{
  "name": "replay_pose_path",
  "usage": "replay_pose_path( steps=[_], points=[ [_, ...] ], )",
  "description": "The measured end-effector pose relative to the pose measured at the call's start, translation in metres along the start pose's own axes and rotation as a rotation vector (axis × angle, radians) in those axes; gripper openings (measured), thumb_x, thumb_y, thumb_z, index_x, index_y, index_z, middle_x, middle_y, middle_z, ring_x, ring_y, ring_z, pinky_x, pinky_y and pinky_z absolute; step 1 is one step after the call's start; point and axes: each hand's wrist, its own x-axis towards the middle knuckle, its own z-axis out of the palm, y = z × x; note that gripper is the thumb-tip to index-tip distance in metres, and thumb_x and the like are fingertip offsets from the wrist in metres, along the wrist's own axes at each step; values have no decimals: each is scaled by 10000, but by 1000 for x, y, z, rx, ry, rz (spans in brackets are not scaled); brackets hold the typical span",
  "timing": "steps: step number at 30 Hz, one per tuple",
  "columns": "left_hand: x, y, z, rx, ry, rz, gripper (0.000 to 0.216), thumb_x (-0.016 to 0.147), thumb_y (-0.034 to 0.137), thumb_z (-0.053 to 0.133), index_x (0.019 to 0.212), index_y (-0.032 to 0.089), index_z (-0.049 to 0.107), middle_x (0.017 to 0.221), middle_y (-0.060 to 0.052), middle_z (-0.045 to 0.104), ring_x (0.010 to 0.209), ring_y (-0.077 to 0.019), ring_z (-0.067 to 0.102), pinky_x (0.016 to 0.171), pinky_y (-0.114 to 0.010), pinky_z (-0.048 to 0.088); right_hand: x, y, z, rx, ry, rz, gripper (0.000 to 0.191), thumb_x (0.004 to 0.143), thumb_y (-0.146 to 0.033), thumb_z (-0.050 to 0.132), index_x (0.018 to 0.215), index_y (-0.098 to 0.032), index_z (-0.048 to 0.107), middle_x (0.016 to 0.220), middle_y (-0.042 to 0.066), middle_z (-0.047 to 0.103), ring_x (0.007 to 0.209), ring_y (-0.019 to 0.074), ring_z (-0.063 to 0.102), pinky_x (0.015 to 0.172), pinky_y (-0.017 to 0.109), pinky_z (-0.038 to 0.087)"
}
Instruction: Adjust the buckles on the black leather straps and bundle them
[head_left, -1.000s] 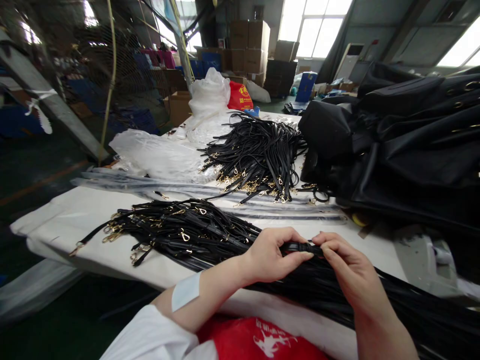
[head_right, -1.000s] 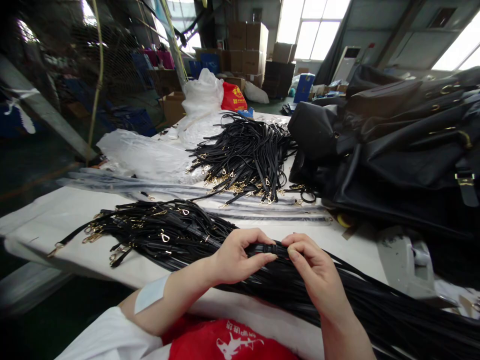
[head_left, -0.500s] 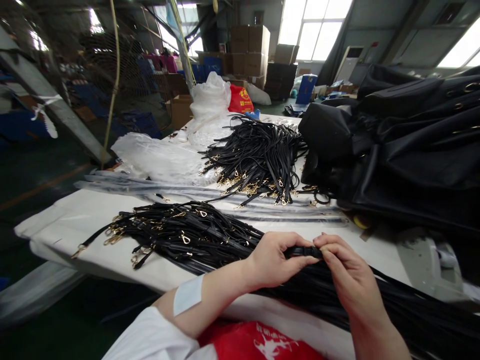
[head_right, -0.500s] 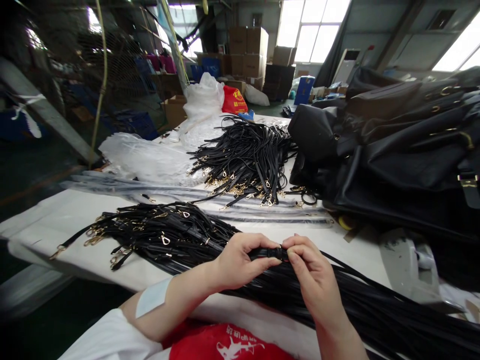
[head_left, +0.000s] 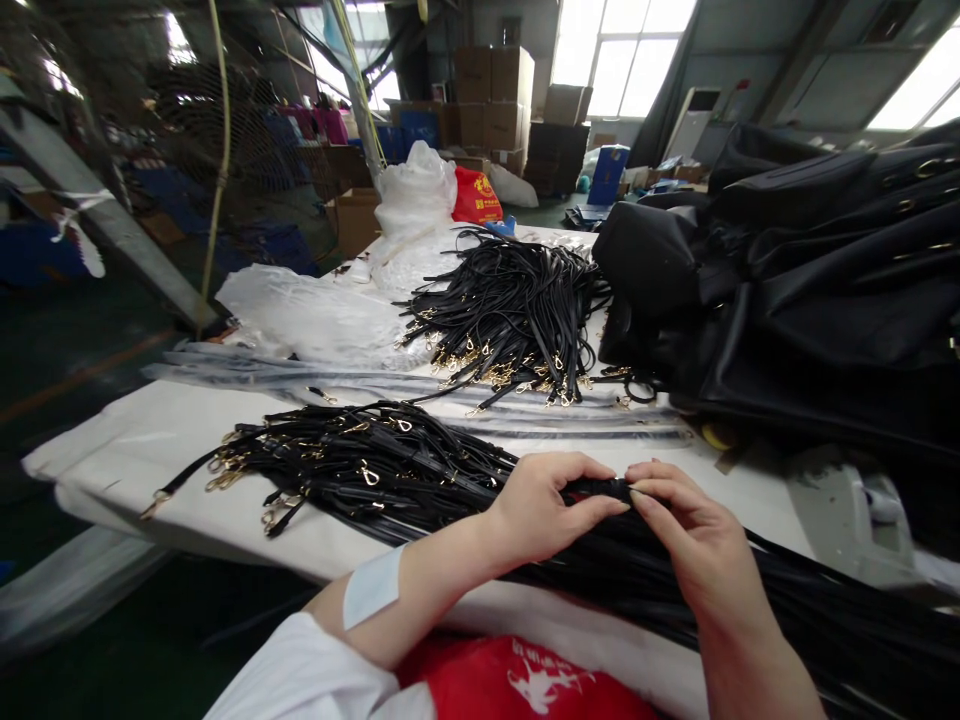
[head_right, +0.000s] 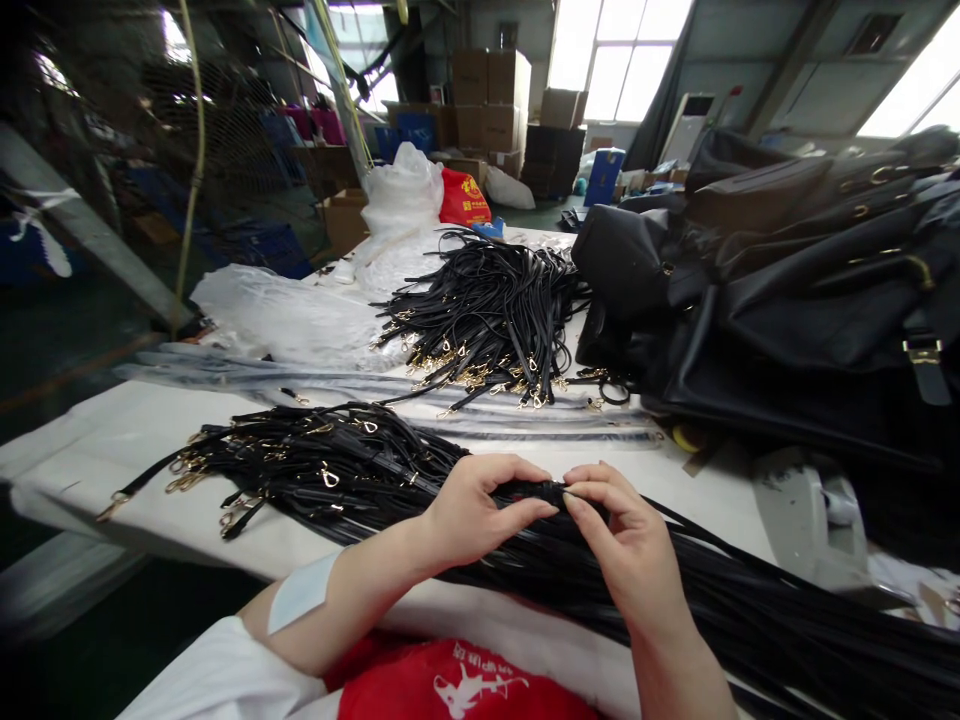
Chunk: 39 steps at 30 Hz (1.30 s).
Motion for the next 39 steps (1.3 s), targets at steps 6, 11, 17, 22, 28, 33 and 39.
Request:
replay_pose_path(
  steps=[6,11,17,22,28,33,39],
  points=[
    [-5,-9,4,88,30,103,211,784,304,809,916,145,765,822,-57,780,702,-160,704,682,-231,512,2,-6,3,-44,-49,-54,95,921,-292,649,858,-260,713,1044,63,656,1086,249,590,925,375,470],
    [-5,-7,7,103,31,134,206,793,299,802,908,132,761,823,-69,781,699,-164,711,680,-227,517,-1,-4,5,-54,-42,-91,98,935,-256,628,880,-268,709,1045,57,641,1061,239,588,915,368,463],
    [-5,-2,14,55,75,97,202,794,297,791,920,141,763,830,-59,783,690,-156,704,669,-226,511,-5,3,5,9,11,-152,124,943,-196,608,930,-275,703,1081,37,620,1092,213,572,1135,431,336],
    [-5,0,16,25,43,-9,202,776,295,805,894,136,769,795,-49,778,648,-142,684,612,-209,483,-1,2,-2,-58,-47,-209,132,936,-173,611,938,-273,696,1044,19,638,1067,185,588,1192,413,285],
    [-5,-3,21,35,7,-12,217,763,312,816,870,128,773,746,-44,762,611,-129,651,590,-203,454,-2,2,-1,22,-65,-180,127,938,-189,605,937,-279,696,1046,16,643,1091,189,584,1205,424,279],
    [-3,-7,14,-5,-63,14,219,801,299,783,933,125,774,809,-61,772,677,-139,679,647,-201,483,0,6,-3,-4,-98,-68,72,909,-249,665,870,-275,718,996,12,674,1005,192,619,1204,443,259],
    [-1,-9,8,54,5,11,215,789,281,781,922,113,755,838,-75,773,711,-157,695,675,-216,500,4,10,-7,-35,-53,-10,83,902,-312,671,849,-273,722,1004,38,677,1038,228,610,1029,397,433]
  ],
)
